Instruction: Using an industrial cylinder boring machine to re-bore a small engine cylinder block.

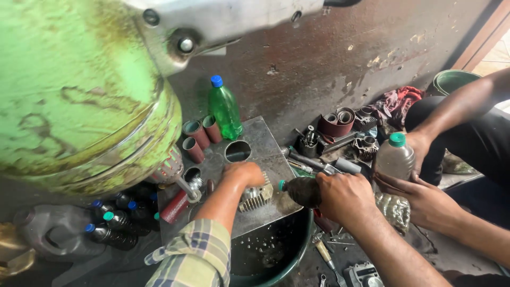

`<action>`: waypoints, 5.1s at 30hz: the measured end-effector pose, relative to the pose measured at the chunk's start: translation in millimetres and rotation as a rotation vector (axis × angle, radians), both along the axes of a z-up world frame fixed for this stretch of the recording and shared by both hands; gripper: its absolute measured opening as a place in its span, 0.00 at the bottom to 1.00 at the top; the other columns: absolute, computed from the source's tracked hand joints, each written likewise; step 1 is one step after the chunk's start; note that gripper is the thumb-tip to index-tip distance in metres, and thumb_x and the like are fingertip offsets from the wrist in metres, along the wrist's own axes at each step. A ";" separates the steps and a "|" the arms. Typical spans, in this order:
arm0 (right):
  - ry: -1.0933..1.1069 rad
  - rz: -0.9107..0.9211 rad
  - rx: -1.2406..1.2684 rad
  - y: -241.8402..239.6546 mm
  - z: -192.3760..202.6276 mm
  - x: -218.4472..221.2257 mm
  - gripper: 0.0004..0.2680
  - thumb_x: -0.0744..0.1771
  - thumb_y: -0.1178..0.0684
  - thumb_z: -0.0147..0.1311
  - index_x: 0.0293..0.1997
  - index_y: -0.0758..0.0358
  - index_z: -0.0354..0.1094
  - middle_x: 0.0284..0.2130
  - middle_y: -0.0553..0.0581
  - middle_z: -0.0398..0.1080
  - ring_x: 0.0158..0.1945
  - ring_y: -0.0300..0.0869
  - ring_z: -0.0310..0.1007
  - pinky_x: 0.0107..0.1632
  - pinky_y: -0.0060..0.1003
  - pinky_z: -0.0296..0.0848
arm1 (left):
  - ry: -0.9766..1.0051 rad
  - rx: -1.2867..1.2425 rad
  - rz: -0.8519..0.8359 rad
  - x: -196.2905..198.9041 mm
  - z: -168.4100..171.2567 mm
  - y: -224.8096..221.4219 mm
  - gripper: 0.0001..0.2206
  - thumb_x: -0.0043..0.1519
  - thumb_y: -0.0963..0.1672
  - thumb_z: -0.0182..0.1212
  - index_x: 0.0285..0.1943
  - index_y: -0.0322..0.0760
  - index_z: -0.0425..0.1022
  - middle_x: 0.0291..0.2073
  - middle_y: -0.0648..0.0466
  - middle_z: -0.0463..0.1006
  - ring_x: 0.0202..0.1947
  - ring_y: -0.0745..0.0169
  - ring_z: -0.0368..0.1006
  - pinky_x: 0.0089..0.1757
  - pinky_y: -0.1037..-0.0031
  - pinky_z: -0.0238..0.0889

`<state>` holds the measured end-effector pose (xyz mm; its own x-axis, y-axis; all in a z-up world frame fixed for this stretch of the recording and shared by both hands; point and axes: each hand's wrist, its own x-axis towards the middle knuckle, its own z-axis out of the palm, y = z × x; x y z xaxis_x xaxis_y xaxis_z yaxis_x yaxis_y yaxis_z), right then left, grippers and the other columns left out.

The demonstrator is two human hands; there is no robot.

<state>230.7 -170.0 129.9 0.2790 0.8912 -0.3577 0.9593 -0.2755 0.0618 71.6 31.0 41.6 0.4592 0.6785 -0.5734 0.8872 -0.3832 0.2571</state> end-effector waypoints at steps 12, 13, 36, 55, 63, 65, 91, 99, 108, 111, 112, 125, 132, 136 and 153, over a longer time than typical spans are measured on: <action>0.307 -0.183 0.298 2.0 -31.7 18.0 0.21 0.58 0.46 0.68 0.52 0.54 0.66 0.41 0.59 0.78 0.50 0.54 0.78 0.51 0.48 0.75 | -0.736 0.618 0.127 -32.6 -29.3 -26.1 0.10 0.54 0.45 0.67 0.43 0.45 0.84 0.44 0.47 0.73 0.43 0.47 0.75 0.44 0.61 0.70; 0.415 -0.264 0.373 2.9 -32.6 20.1 0.25 0.56 0.45 0.71 0.56 0.53 0.65 0.41 0.63 0.78 0.50 0.57 0.77 0.52 0.49 0.74 | -0.934 0.619 0.154 -40.0 -47.0 -21.8 0.11 0.51 0.44 0.68 0.43 0.46 0.84 0.43 0.49 0.71 0.42 0.50 0.74 0.43 0.63 0.71; 0.435 -0.361 0.492 22.9 -24.7 11.9 0.26 0.55 0.45 0.73 0.58 0.51 0.67 0.43 0.64 0.78 0.51 0.56 0.77 0.51 0.50 0.73 | -0.503 0.688 -0.105 -68.4 -34.8 -46.6 0.24 0.47 0.49 0.75 0.54 0.52 0.77 0.49 0.49 0.83 0.67 0.49 0.65 0.67 0.49 0.40; 1.035 -0.408 1.005 210.6 -119.2 -27.2 0.25 0.54 0.53 0.75 0.53 0.62 0.67 0.45 0.60 0.78 0.50 0.48 0.79 0.53 0.44 0.74 | -0.135 0.462 0.026 -53.2 -34.8 -48.7 0.34 0.57 0.55 0.63 0.74 0.54 0.61 0.41 0.43 0.82 0.67 0.45 0.64 0.68 0.43 0.23; 0.879 -0.399 1.010 187.4 -132.9 -29.4 0.32 0.53 0.51 0.76 0.60 0.64 0.59 0.49 0.66 0.74 0.52 0.55 0.75 0.53 0.49 0.72 | -0.308 0.356 0.104 -67.4 -30.5 -48.0 0.32 0.54 0.54 0.69 0.70 0.52 0.68 0.45 0.42 0.82 0.64 0.48 0.69 0.65 0.53 0.49; 0.733 -0.458 1.063 168.1 -140.8 -35.5 0.36 0.52 0.52 0.76 0.63 0.65 0.56 0.51 0.68 0.71 0.52 0.58 0.73 0.52 0.51 0.72 | -0.347 0.223 0.136 -71.5 -46.3 -38.4 0.33 0.55 0.53 0.70 0.71 0.53 0.68 0.50 0.42 0.81 0.64 0.50 0.70 0.64 0.60 0.59; 0.361 -0.339 0.216 175.3 -188.1 -92.5 0.12 0.73 0.49 0.38 0.52 0.60 0.70 0.50 0.65 0.76 0.56 0.55 0.77 0.57 0.49 0.74 | 0.087 0.546 0.070 -30.3 -96.7 8.2 0.11 0.70 0.43 0.51 0.60 0.47 0.73 0.52 0.50 0.81 0.57 0.51 0.75 0.59 0.49 0.60; 0.487 -0.385 0.363 118.2 -133.6 -82.1 0.28 0.62 0.36 0.64 0.62 0.59 0.57 0.53 0.64 0.71 0.55 0.56 0.74 0.56 0.49 0.73 | -0.378 0.444 0.291 -102.3 -44.2 -19.0 0.25 0.51 0.43 0.72 0.58 0.42 0.69 0.53 0.46 0.74 0.55 0.42 0.72 0.53 0.56 0.66; 0.753 -0.386 0.477 88.2 -51.8 -92.4 0.23 0.62 0.41 0.64 0.60 0.58 0.63 0.45 0.59 0.79 0.46 0.51 0.82 0.51 0.44 0.78 | -0.051 0.244 0.466 -156.2 -76.4 -36.2 0.31 0.55 0.45 0.70 0.65 0.37 0.57 0.46 0.38 0.80 0.50 0.38 0.79 0.50 0.54 0.73; 0.633 0.073 0.577 80.7 -57.9 -97.5 0.20 0.60 0.49 0.64 0.57 0.58 0.66 0.48 0.60 0.76 0.49 0.54 0.78 0.51 0.45 0.76 | -0.258 0.269 0.517 -159.0 -54.5 -43.7 0.27 0.52 0.45 0.70 0.59 0.37 0.64 0.42 0.40 0.82 0.47 0.42 0.80 0.47 0.57 0.74; 0.522 0.398 0.696 81.2 -64.5 -98.2 0.19 0.59 0.55 0.64 0.55 0.58 0.69 0.50 0.62 0.74 0.53 0.56 0.74 0.52 0.47 0.74 | -0.422 0.242 0.548 -159.1 -48.1 -43.8 0.26 0.49 0.46 0.72 0.56 0.36 0.69 0.39 0.41 0.82 0.45 0.44 0.81 0.46 0.58 0.74; 0.775 -0.185 0.593 98.7 -91.4 -66.2 0.18 0.63 0.49 0.66 0.53 0.60 0.63 0.37 0.59 0.81 0.43 0.50 0.83 0.46 0.43 0.78 | -1.262 -0.343 0.704 -101.2 -34.1 -36.0 0.19 0.60 0.47 0.61 0.57 0.34 0.75 0.49 0.51 0.82 0.40 0.59 0.79 0.40 0.71 0.75; 0.907 -0.135 0.654 105.8 -92.1 -71.6 0.24 0.61 0.52 0.66 0.61 0.59 0.58 0.37 0.60 0.82 0.43 0.50 0.84 0.43 0.44 0.78 | -1.090 0.011 0.487 -97.2 -77.5 -28.2 0.19 0.58 0.42 0.61 0.60 0.35 0.73 0.54 0.50 0.81 0.51 0.55 0.78 0.53 0.66 0.67; 0.931 -0.140 0.563 107.8 -95.2 -72.2 0.24 0.61 0.52 0.66 0.61 0.59 0.58 0.38 0.61 0.82 0.43 0.49 0.84 0.45 0.42 0.78 | -0.874 0.463 0.224 -91.3 -116.2 -17.9 0.23 0.54 0.42 0.64 0.59 0.31 0.72 0.56 0.37 0.77 0.58 0.36 0.70 0.57 0.57 0.60; 0.672 0.374 0.924 77.9 21.0 -84.5 0.15 0.59 0.60 0.59 0.49 0.67 0.72 0.43 0.69 0.74 0.52 0.62 0.71 0.54 0.50 0.70 | -1.053 0.246 0.330 -63.8 -88.1 -52.4 0.28 0.63 0.52 0.61 0.70 0.41 0.60 0.58 0.39 0.75 0.58 0.34 0.71 0.52 0.55 0.66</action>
